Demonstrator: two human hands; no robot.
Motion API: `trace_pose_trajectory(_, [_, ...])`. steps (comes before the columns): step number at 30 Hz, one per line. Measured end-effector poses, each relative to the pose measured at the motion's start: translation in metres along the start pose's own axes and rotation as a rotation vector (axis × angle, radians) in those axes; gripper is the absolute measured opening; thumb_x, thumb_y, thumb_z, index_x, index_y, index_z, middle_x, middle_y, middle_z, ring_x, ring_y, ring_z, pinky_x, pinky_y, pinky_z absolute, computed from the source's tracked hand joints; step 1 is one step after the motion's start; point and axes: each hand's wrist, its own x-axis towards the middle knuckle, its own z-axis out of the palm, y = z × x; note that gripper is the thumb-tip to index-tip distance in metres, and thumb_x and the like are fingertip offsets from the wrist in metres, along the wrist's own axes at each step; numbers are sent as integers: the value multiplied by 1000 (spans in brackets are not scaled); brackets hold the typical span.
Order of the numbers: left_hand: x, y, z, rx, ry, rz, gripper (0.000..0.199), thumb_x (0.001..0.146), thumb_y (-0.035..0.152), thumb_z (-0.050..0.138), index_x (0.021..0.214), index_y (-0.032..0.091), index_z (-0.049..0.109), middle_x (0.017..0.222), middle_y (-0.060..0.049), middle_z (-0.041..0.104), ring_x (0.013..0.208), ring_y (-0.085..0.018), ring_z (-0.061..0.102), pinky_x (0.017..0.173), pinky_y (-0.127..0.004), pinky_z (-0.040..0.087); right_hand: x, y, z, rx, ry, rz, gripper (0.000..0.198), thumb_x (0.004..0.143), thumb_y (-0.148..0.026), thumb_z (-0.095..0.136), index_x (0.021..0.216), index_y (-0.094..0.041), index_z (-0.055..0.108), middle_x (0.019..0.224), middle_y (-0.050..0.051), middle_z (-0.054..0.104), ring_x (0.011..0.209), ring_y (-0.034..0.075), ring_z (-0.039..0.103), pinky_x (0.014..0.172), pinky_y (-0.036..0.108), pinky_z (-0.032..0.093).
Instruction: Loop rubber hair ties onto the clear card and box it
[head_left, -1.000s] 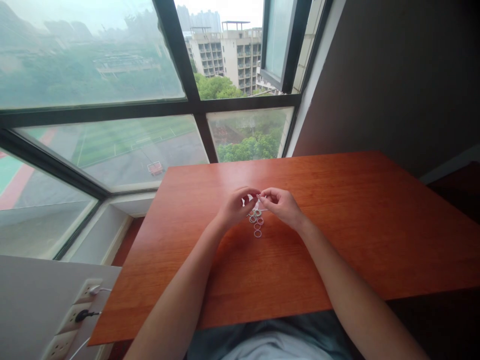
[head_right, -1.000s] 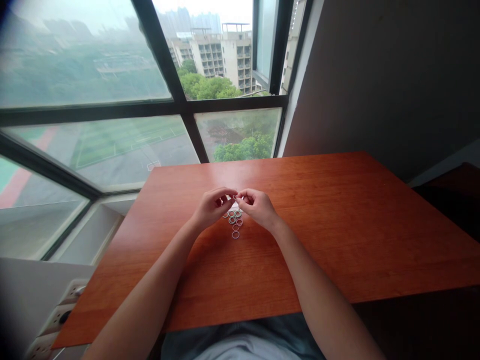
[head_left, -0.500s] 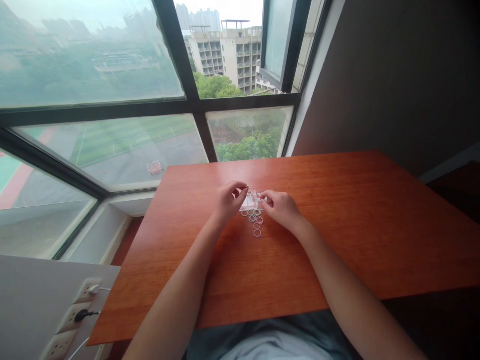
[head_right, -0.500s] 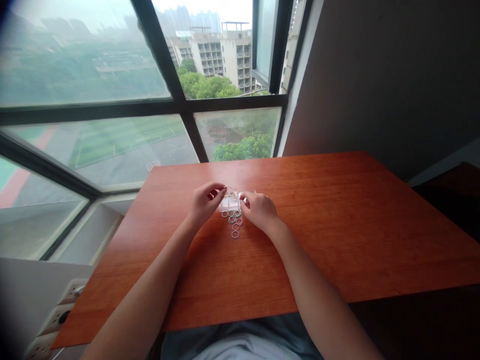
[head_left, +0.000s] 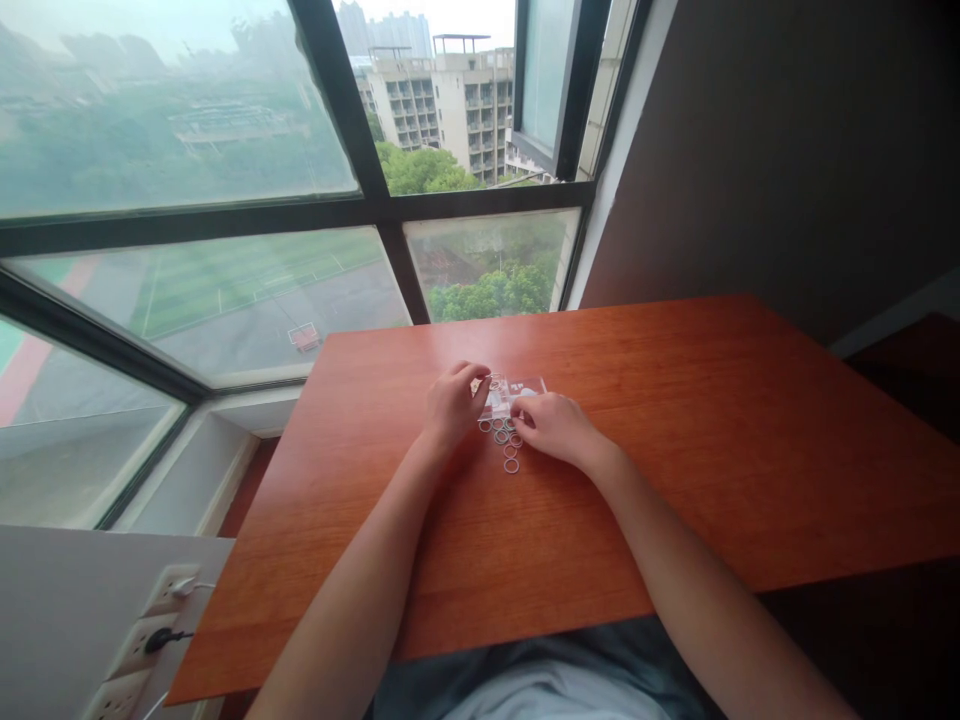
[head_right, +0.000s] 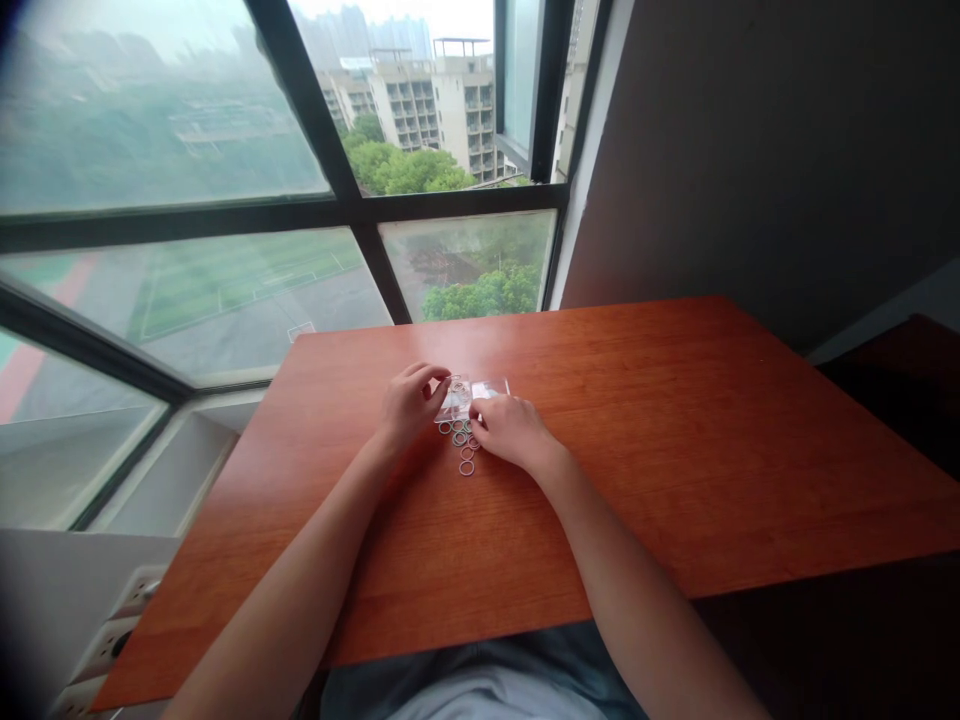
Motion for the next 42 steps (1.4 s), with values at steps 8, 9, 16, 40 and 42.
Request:
trace_pose_trajectory(8, [-2,-5,-2,-64,-17,-12,15,85,22,57,96,21,67,93,-3,68,59,-10,55,60,-23,42,-1,3,-2,26,30,30,19,87,-30,51,95,-25,68,86,1,71,78,16,63,61,25,33])
trace_pose_trajectory(9, [-2,-6,-3,-66,-16,-15,15,84,21,57,95,21,67,92,-2,68,59,-10,55,60,-23,42,-1,3,-3,30,33,30,19,87,-29,51,95,-25,68,85,1,71,78,16,63,60,24,33])
trace_pose_trajectory(16, [0,-5,-8,-88,13,-24,14,84,21,56,92,20,68,87,-3,67,57,-10,54,60,-23,43,-1,6,-4,43,59,40,20,88,-30,51,95,-26,69,84,1,71,77,16,63,59,24,31])
trace_pose_trajectory(40, [-1,-2,-11,-105,-11,-19,15,83,19,56,91,18,68,87,-2,68,58,-9,54,61,-22,43,-5,10,-3,245,18,-138,18,80,-20,57,90,-24,72,75,-1,69,63,11,57,59,22,34])
trace_pose_trajectory(42, [-1,-4,-12,-94,-25,-26,15,83,20,55,91,19,68,87,-2,67,59,-9,54,61,-22,43,-5,11,-3,228,-6,-141,17,79,-20,57,86,-24,72,74,-1,69,64,12,58,59,22,34])
